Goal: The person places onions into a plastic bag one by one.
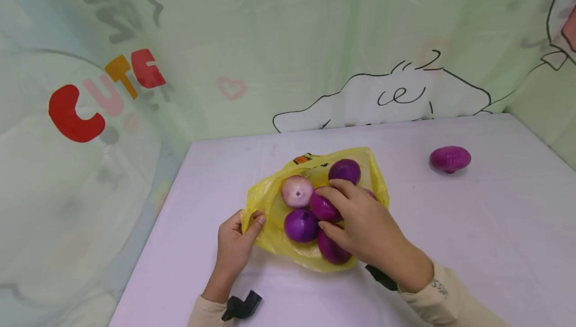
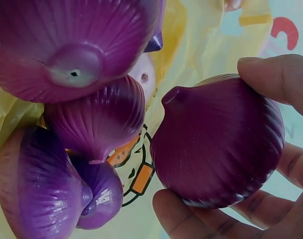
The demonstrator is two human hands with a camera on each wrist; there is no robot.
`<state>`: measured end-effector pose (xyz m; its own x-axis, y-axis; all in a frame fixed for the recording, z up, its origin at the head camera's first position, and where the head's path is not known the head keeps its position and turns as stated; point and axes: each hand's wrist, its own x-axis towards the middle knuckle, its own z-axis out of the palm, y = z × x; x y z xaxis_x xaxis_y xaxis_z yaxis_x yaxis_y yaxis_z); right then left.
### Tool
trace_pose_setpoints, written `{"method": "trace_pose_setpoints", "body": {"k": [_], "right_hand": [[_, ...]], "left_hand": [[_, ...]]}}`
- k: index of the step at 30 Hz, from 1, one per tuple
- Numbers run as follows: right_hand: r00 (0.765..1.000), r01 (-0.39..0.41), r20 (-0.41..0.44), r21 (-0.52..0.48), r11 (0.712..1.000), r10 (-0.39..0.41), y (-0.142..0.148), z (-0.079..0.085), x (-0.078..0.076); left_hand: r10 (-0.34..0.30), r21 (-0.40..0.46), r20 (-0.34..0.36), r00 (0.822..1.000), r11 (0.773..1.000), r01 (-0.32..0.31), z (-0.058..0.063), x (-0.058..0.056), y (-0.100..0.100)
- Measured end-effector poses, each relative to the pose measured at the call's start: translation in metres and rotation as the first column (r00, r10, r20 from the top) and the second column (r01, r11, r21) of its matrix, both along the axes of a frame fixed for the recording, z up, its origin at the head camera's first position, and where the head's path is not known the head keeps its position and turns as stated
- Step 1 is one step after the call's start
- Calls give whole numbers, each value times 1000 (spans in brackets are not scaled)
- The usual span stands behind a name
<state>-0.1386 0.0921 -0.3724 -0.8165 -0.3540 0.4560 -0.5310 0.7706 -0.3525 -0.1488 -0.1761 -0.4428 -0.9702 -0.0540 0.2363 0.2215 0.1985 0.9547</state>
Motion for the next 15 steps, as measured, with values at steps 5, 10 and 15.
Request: {"method": "trace_pose_setpoints", "body": {"k": [5, 10, 15], "right_hand": [[1000, -4, 20, 5, 1000, 4, -3, -3, -1], [1000, -12, 15, 16, 1000, 11, -5, -4, -1], [1000, -11, 13, 23, 1000, 10, -8, -5, -1]], "left_hand": [[-2, 3, 2, 1000, 1000, 2, 0, 0, 0], [-1, 5, 2, 1000, 1000, 1, 1, 0, 0], [1, 0, 0, 1000, 1000, -1, 0, 0, 0]]}}
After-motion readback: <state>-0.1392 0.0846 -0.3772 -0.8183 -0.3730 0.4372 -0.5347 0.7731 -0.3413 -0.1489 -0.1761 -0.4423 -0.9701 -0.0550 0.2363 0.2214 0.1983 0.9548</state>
